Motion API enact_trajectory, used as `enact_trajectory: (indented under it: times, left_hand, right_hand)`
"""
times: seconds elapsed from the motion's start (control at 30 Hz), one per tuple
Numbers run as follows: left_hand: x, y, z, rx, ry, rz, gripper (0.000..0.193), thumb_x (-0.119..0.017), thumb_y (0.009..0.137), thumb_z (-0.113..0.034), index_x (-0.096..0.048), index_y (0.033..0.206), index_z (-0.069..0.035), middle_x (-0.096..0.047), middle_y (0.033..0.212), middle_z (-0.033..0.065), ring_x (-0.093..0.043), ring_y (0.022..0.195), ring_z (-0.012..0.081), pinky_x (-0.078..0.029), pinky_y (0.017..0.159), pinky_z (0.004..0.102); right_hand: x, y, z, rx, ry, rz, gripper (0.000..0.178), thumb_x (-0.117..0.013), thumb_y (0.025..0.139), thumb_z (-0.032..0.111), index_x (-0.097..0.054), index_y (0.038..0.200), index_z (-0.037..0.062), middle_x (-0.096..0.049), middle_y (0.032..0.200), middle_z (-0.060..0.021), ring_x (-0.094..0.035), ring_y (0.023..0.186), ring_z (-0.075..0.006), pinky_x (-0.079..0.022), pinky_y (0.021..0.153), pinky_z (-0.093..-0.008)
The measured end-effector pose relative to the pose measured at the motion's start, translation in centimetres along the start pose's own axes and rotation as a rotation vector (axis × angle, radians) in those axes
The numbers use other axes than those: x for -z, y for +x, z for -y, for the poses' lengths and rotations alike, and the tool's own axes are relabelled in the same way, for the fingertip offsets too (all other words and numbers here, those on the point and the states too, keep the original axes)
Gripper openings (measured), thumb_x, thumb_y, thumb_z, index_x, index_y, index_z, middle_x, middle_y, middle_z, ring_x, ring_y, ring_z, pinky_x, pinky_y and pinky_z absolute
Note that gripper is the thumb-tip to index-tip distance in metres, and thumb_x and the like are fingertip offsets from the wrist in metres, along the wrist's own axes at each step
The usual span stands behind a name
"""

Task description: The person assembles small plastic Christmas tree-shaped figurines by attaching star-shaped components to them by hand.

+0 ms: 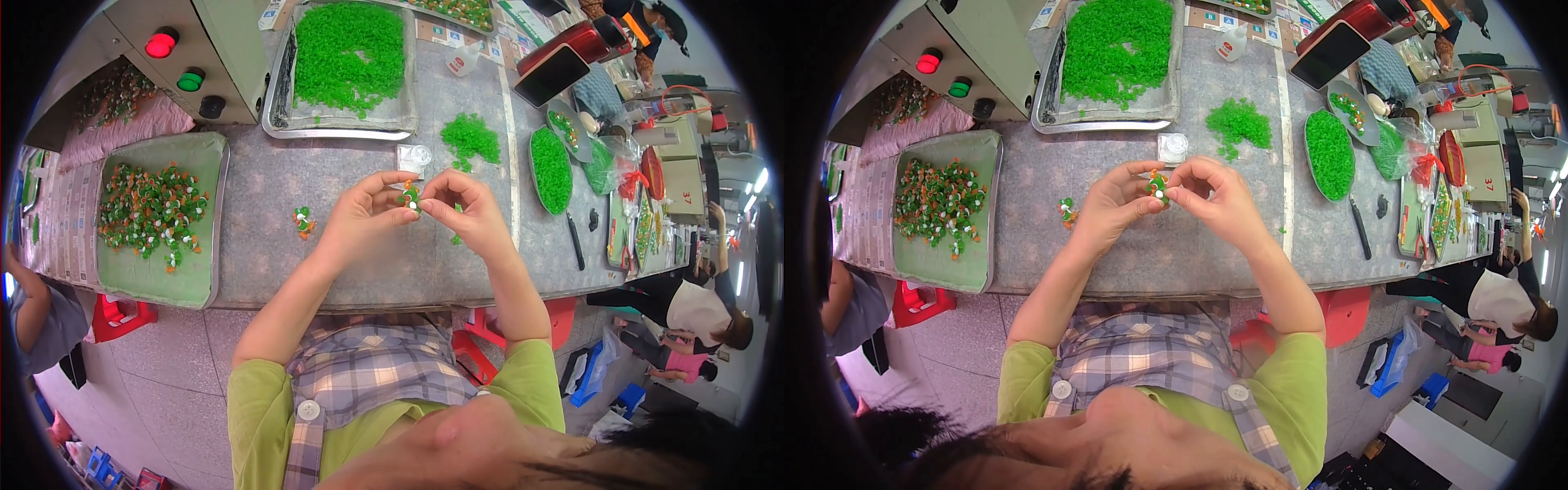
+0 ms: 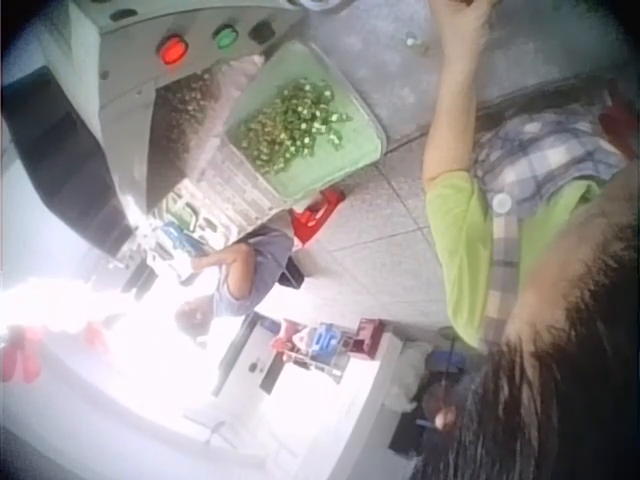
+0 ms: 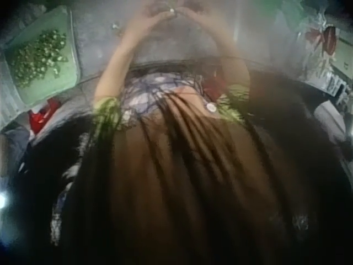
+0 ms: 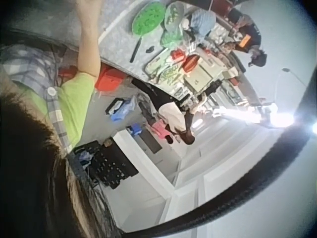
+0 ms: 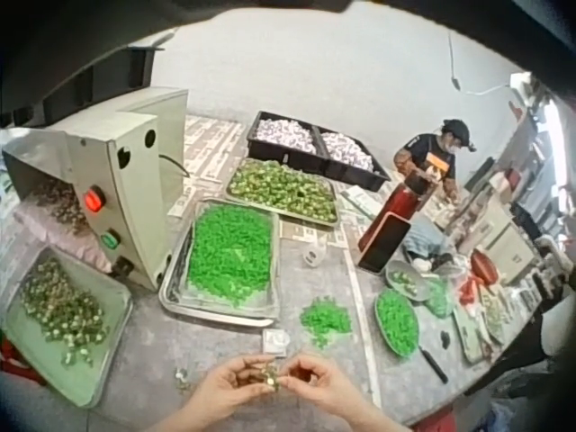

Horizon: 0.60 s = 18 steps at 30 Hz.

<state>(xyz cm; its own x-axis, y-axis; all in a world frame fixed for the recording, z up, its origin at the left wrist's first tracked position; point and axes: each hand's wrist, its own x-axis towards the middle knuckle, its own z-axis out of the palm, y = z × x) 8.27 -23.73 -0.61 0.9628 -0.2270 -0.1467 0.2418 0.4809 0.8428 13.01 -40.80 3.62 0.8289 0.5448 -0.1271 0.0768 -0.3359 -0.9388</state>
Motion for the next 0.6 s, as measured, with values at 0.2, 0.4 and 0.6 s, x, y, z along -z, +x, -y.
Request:
enact_trajectory:
  times: [0.2,0.4,0.6]
  left_hand:
    - [-0.2,-0.2,0.2,-0.039,0.108,0.0,0.043,-0.065,0.073,-0.004,-0.05,0.114,-0.008,-0.06,0.089,0.0016,-0.056,0.083,0.0083,-0.044,0.075,0.0233]
    - [-0.3,-0.3,0.3,-0.024,0.391,-0.034,0.044,-0.066,0.075,-0.008,-0.049,0.115,-0.005,-0.058,0.088,0.0014,-0.054,0.078,0.0067,-0.042,0.064,0.0183]
    - [-0.2,-0.1,0.5,-0.019,0.458,-0.022,0.043,-0.064,0.076,-0.005,-0.049,0.115,-0.005,-0.058,0.089,0.0022,-0.054,0.078,0.007,-0.042,0.065,0.0185]
  right_hand:
    - [0.2,0.1,-0.5,-0.095,0.235,0.06,0.01,-0.063,0.077,0.009,-0.056,0.08,0.0037,-0.053,0.074,0.0036,-0.047,0.068,-0.0024,-0.036,0.059,-0.0167]
    - [0.4,0.1,-1.7,-0.125,0.25,0.095,0.01,-0.063,0.077,0.009,-0.056,0.08,0.004,-0.053,0.074,0.0041,-0.047,0.069,-0.0025,-0.037,0.061,-0.0174]
    - [0.7,0.0,-1.7,-0.161,0.182,0.109,0.008,-0.062,0.077,0.008,-0.056,0.08,0.0035,-0.053,0.074,0.0042,-0.047,0.068,-0.0023,-0.037,0.06,-0.0177]
